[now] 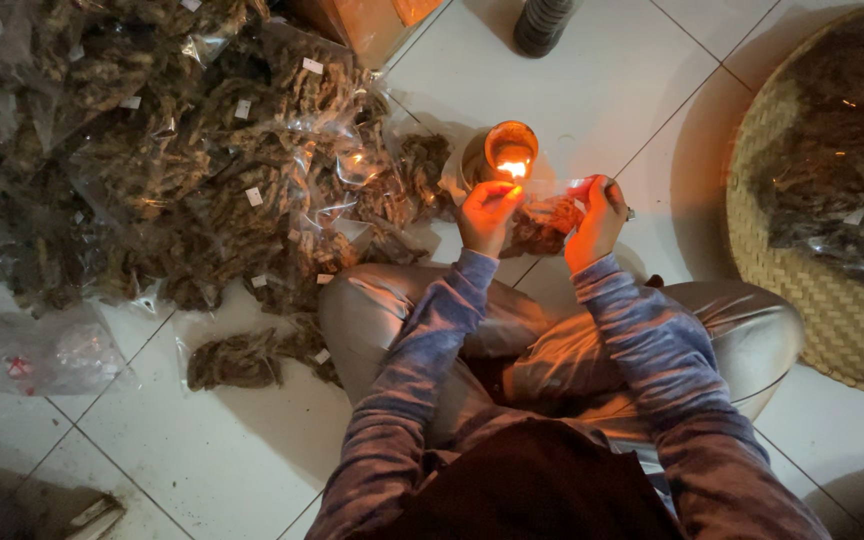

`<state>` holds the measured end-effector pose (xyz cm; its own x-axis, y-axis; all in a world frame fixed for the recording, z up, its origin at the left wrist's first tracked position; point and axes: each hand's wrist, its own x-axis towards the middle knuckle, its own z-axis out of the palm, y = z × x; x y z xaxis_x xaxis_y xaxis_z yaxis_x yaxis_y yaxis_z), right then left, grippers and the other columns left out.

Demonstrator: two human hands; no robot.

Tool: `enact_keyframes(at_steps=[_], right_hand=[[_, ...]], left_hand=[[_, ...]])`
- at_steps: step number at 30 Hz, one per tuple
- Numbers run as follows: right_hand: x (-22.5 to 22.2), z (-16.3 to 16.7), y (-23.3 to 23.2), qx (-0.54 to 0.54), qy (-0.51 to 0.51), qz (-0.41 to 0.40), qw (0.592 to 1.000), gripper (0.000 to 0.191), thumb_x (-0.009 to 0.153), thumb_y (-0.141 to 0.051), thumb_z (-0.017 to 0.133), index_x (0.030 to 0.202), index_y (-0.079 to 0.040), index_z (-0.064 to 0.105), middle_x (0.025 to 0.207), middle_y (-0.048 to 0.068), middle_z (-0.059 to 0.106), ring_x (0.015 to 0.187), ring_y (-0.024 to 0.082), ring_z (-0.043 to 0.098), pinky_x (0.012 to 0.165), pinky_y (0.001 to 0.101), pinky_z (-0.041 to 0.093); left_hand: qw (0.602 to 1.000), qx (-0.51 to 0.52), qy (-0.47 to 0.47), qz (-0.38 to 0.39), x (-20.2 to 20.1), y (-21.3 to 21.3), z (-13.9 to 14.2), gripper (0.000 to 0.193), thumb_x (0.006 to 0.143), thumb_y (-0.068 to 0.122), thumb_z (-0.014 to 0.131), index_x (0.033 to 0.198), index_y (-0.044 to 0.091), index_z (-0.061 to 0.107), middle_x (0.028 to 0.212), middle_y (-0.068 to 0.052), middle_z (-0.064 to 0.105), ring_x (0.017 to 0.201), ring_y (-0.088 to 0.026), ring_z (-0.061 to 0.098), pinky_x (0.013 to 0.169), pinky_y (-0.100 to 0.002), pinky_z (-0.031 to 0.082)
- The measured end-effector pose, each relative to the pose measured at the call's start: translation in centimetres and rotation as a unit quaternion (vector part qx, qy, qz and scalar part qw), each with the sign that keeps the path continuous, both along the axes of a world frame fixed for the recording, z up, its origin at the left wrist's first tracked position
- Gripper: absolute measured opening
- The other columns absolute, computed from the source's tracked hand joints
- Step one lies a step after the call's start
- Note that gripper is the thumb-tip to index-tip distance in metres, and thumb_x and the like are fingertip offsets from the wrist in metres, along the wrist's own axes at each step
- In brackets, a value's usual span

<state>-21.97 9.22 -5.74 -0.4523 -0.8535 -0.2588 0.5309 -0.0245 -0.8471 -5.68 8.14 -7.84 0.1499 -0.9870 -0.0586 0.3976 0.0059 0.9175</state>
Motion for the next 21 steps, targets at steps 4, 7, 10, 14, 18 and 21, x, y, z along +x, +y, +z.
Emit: enact_keyframes(at_steps=[4,7,10,14,18,21], right_hand=[[-0.4,-1.1,-0.3,0.03,-0.011,-0.019,0.999,0.018,0.108,-0.02,0.057,0.094,-0.01,0.061,0.082,-0.001,0.06,0.079,0.013,0.063,0.07,0.0284,0.054],[-0.6,-1.7,-0.4,0.023,-0.027,-0.024,0.999,0.017,0.108,-0.019,0.058,0.095,-0.009,0.063,0.081,-0.001,0.061,0.079,0.013,0.064,0.07,0.0279,0.056],[-0.7,-2.1,-0.3,0.034,-0.034,-0.027,0.998,0.016,0.107,-0.018,0.058,0.094,-0.01,0.063,0.08,-0.001,0.063,0.077,0.013,0.066,0.066,0.0271,0.055],[-0.5,-1.9,-0.6,0.052,-0.021,-0.021,0.998,0.016,0.106,-0.021,0.057,0.094,-0.012,0.063,0.082,-0.001,0.063,0.08,0.012,0.065,0.061,0.0244,0.047],[0.6,0.3,-0.9,0.0,0.013,-0.064,0.998,0.004,0.1,-0.016,0.064,0.101,-0.013,0.063,0.094,-0.001,0.064,0.091,0.014,0.061,0.077,0.0303,0.056],[1.0,4.0,0.3,-0.052,0.411,-0.037,0.909,0.021,0.104,-0.012,0.068,0.121,-0.006,0.058,0.117,0.005,0.058,0.109,0.023,0.053,0.09,0.0384,0.044]], left_hand=[[1.0,0.014,0.01,-0.007,-0.1,-0.1,-0.3,0.015,0.092,0.003,0.076,0.104,-0.003,0.069,0.1,-0.007,0.073,0.091,-0.015,0.072,0.085,-0.029,0.059],[1.0,0.005,-0.003,-0.004,-0.1,-0.1,-0.6,0.015,0.093,0.002,0.076,0.104,-0.004,0.069,0.1,-0.006,0.073,0.092,-0.014,0.071,0.086,-0.029,0.059],[1.0,0.004,0.016,-0.01,0.0,-0.2,-0.7,0.015,0.093,0.002,0.076,0.105,-0.004,0.069,0.101,-0.007,0.073,0.092,-0.015,0.071,0.087,-0.03,0.06],[0.999,0.018,0.039,-0.018,0.1,-0.5,-0.4,0.015,0.093,0.003,0.075,0.105,-0.004,0.069,0.1,-0.007,0.073,0.092,-0.015,0.072,0.087,-0.03,0.059],[0.999,0.01,0.022,-0.029,0.2,-0.2,-0.4,0.013,0.095,0.003,0.075,0.105,-0.003,0.069,0.099,-0.007,0.073,0.091,-0.015,0.072,0.086,-0.029,0.059],[0.997,-0.023,-0.061,-0.043,0.2,0.7,-0.5,0.011,0.094,0.001,0.076,0.103,-0.002,0.07,0.1,-0.005,0.073,0.093,-0.013,0.071,0.087,-0.029,0.058]])
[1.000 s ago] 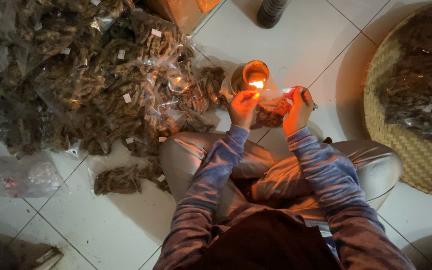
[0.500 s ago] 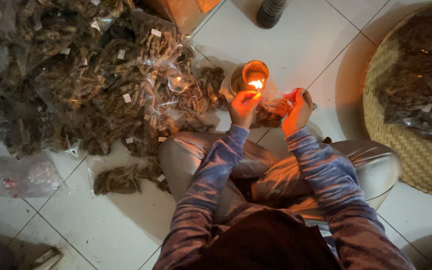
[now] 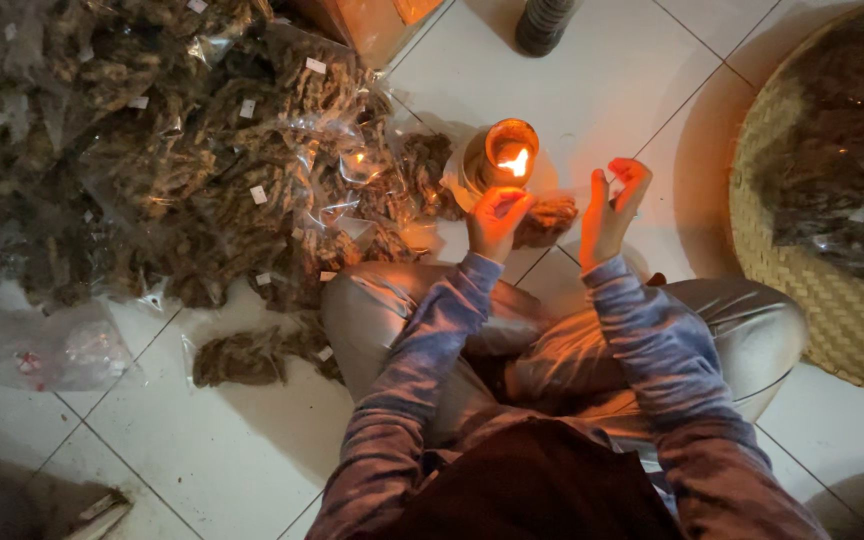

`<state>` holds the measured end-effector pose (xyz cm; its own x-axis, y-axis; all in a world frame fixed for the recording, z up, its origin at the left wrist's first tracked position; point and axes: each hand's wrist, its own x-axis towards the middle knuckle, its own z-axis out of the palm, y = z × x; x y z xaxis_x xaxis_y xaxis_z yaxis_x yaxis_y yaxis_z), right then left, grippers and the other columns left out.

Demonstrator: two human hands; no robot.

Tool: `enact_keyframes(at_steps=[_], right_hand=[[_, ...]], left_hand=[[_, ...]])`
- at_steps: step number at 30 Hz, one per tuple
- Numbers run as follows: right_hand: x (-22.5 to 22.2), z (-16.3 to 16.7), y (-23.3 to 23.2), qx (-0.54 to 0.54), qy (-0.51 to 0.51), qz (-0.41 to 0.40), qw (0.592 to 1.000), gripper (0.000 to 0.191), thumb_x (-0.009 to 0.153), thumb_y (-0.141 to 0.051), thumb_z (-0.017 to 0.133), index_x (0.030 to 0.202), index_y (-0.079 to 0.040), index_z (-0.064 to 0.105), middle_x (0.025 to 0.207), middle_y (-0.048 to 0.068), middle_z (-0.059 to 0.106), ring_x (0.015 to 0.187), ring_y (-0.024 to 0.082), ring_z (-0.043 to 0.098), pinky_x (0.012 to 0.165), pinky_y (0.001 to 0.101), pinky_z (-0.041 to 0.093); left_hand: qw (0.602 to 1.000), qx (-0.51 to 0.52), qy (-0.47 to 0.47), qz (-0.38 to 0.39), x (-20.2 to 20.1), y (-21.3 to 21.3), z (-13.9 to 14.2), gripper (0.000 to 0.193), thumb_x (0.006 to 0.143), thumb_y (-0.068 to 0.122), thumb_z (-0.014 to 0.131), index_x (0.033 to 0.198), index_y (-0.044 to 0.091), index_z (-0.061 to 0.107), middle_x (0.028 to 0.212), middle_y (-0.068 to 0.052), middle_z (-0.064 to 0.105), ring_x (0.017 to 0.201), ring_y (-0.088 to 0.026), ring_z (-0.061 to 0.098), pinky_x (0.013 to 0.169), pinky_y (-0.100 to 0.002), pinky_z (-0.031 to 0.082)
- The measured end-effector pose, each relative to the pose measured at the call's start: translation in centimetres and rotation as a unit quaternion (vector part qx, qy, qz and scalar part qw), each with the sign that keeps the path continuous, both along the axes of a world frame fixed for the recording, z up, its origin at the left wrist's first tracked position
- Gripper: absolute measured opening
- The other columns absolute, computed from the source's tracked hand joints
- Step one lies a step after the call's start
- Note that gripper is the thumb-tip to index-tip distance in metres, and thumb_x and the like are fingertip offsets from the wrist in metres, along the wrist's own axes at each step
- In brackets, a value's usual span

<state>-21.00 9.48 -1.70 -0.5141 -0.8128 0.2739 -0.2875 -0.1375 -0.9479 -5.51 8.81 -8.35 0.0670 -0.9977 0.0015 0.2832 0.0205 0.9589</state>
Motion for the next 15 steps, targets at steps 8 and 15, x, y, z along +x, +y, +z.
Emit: enact_keyframes(at_steps=[8,15], right_hand=[[0.7,9.1,1.4,0.062,0.245,0.324,0.912,0.018,0.085,-0.018,0.083,0.092,-0.006,0.071,0.091,0.012,0.069,0.088,0.032,0.063,0.081,0.0433,0.05],[-4.4,11.5,2.5,0.07,0.3,0.422,0.853,0.006,0.078,-0.008,0.073,0.08,-0.009,0.068,0.08,0.008,0.071,0.076,0.031,0.067,0.073,0.0434,0.05]], left_hand=[[0.99,-0.064,-0.12,-0.036,0.2,3.6,2.0,0.018,0.091,0.002,0.074,0.108,0.0,0.069,0.104,-0.005,0.069,0.093,-0.012,0.071,0.081,-0.027,0.062],[0.991,-0.101,-0.091,-0.02,4.0,7.8,7.2,0.013,0.097,0.003,0.073,0.108,0.001,0.066,0.11,-0.005,0.065,0.098,-0.014,0.068,0.086,-0.03,0.059]])
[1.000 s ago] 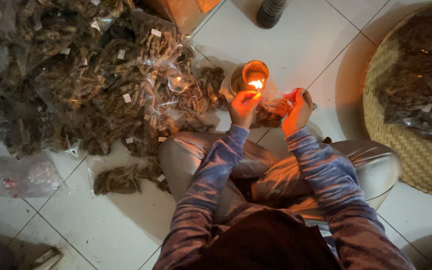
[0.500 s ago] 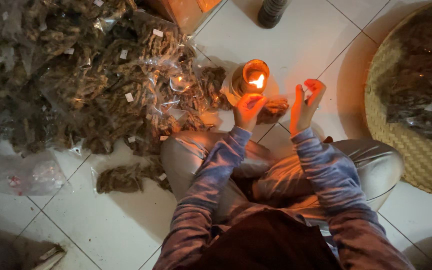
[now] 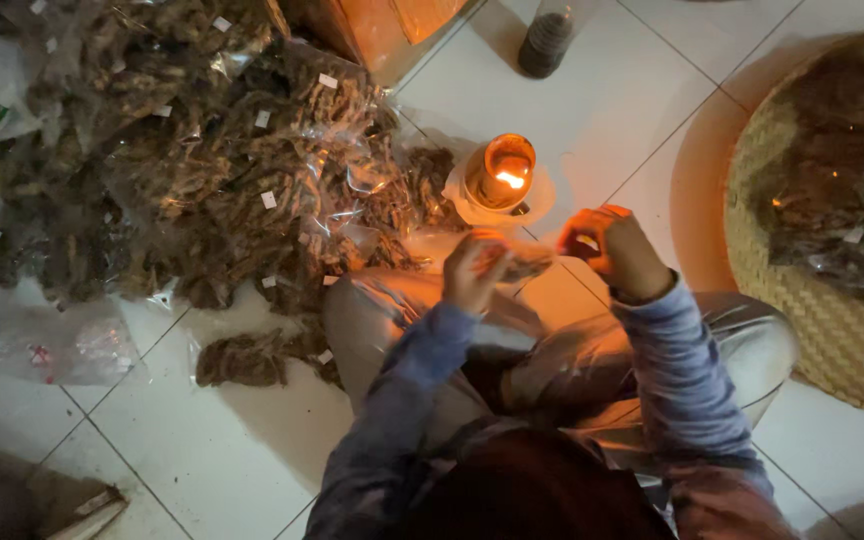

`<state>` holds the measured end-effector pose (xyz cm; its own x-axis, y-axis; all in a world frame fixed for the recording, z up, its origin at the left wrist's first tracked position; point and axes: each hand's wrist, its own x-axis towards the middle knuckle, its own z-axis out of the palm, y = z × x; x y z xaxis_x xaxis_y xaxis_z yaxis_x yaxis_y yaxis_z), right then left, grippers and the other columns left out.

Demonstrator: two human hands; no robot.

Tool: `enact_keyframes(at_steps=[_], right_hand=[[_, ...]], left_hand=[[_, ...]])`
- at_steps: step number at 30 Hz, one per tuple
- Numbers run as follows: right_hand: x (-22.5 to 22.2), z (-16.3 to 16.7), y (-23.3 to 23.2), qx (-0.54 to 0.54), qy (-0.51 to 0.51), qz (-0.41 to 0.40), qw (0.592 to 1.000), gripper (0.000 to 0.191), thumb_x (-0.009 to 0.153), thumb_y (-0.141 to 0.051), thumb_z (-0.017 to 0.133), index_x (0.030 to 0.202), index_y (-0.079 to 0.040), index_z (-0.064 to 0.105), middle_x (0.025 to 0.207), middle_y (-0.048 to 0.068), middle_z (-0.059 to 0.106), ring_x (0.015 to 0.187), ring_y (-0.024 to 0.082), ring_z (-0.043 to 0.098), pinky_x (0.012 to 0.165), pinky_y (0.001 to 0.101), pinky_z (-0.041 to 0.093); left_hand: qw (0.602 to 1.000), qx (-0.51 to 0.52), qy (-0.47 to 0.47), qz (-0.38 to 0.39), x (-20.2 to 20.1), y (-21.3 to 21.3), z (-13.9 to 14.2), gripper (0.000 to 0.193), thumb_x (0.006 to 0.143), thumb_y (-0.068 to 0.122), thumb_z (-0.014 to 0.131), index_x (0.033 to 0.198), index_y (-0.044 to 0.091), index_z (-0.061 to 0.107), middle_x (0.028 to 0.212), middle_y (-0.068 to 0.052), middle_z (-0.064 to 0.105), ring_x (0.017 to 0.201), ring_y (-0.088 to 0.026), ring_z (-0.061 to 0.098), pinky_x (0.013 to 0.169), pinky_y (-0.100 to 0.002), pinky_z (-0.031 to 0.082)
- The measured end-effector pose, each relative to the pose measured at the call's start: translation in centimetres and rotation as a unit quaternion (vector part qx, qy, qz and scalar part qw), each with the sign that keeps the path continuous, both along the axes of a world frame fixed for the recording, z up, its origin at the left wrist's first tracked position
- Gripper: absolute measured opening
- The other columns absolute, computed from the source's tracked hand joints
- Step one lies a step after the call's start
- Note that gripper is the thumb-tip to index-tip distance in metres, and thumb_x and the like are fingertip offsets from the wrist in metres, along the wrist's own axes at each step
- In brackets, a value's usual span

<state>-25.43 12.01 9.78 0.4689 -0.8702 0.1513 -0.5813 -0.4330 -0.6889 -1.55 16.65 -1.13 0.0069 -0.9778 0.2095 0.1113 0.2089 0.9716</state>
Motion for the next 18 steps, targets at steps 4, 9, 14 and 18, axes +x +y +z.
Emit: enact_keyframes(at_steps=[4,9,14,18], right_hand=[[-4.4,-1.8,0.1,0.049,0.094,-0.029,0.994,0.011,0.087,-0.015,0.072,0.089,-0.007,0.065,0.08,0.013,0.068,0.077,0.034,0.066,0.07,0.0438,0.051],[-10.1,-6.6,-0.6,0.129,0.094,-0.121,0.98,0.012,0.096,-0.016,0.065,0.1,-0.005,0.063,0.084,0.015,0.069,0.077,0.033,0.067,0.068,0.0421,0.052],[-22.6,-7.0,-2.3,-0.006,-0.189,-0.183,0.965,0.011,0.109,-0.014,0.059,0.113,-0.003,0.058,0.096,0.009,0.066,0.087,0.019,0.063,0.079,0.0318,0.05],[-29.7,-4.8,-1.5,-0.166,-0.201,-0.481,0.837,0.002,0.099,0.0,0.059,0.1,0.0,0.06,0.092,0.01,0.065,0.078,0.019,0.055,0.07,0.034,0.045]], left_hand=[[0.977,-0.006,0.171,0.125,4.1,0.5,6.6,0.018,0.096,0.002,0.068,0.113,0.004,0.063,0.115,-0.004,0.064,0.091,-0.016,0.069,0.075,-0.029,0.061],[0.823,-0.195,-0.431,0.317,9.7,3.0,18.2,0.085,0.079,-0.007,0.061,0.155,0.016,0.03,0.145,-0.017,0.037,0.132,-0.034,0.044,0.111,-0.049,0.04],[0.771,-0.362,-0.281,0.443,16.0,-3.3,25.4,0.07,0.094,0.002,0.058,0.158,0.015,0.032,0.144,-0.015,0.039,0.134,-0.029,0.047,0.118,-0.047,0.041],[0.734,-0.389,-0.099,0.548,24.2,-15.3,27.5,0.055,0.099,0.008,0.063,0.148,0.01,0.039,0.141,-0.016,0.045,0.133,-0.029,0.049,0.119,-0.048,0.042]])
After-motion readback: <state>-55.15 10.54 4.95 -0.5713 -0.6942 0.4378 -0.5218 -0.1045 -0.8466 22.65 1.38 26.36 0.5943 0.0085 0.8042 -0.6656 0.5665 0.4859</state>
